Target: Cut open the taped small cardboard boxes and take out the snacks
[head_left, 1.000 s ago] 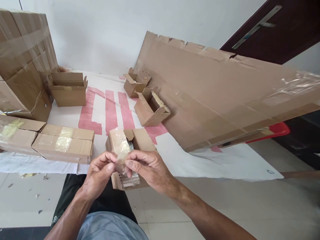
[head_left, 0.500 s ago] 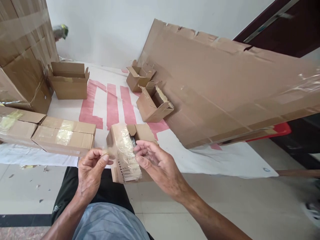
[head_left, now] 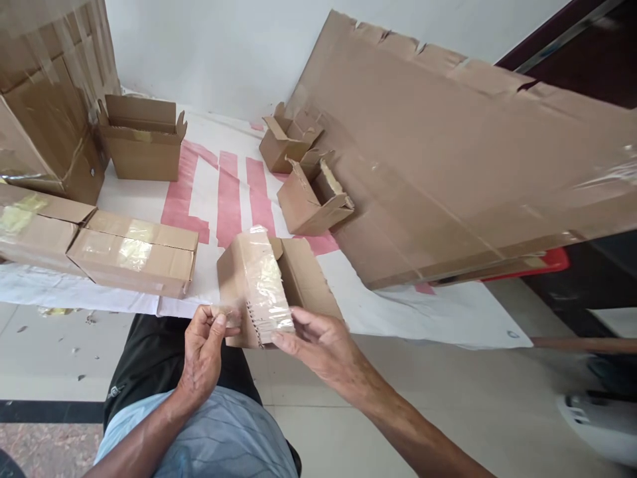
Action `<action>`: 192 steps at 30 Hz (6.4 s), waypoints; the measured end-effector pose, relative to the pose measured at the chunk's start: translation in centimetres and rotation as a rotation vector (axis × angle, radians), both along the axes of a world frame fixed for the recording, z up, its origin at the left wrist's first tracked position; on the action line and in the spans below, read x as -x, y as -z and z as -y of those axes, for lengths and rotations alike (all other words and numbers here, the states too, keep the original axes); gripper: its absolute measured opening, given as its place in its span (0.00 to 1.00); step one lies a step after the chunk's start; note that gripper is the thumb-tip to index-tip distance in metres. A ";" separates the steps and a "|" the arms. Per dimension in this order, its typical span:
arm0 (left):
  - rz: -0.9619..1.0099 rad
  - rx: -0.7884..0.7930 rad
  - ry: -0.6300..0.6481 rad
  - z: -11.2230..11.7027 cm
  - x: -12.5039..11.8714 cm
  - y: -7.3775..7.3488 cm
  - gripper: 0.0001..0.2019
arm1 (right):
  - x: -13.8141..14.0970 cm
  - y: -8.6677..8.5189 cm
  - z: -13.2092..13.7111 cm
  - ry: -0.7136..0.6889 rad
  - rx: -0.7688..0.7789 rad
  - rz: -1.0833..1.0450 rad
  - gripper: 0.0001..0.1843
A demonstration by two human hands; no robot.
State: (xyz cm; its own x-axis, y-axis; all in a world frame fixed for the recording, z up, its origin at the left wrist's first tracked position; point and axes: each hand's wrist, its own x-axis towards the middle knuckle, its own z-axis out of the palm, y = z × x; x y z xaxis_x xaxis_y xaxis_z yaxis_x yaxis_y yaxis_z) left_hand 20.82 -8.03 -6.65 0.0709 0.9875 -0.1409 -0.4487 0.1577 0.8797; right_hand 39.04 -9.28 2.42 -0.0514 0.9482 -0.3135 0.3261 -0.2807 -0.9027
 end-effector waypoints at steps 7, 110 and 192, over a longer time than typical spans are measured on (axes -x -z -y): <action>-0.006 0.008 -0.024 0.0 -0.3 0.0 0.19 | 2.6 0.9 2.1 0.004 -0.325 0.328 0.14; -0.720 -0.903 -0.198 1.2 -2.1 1.3 0.14 | 1.8 2.7 2.5 -0.025 -0.718 0.435 0.16; -0.643 -0.934 -0.233 1.6 -2.1 2.7 0.06 | 2.6 2.9 2.8 0.191 -0.478 0.380 0.13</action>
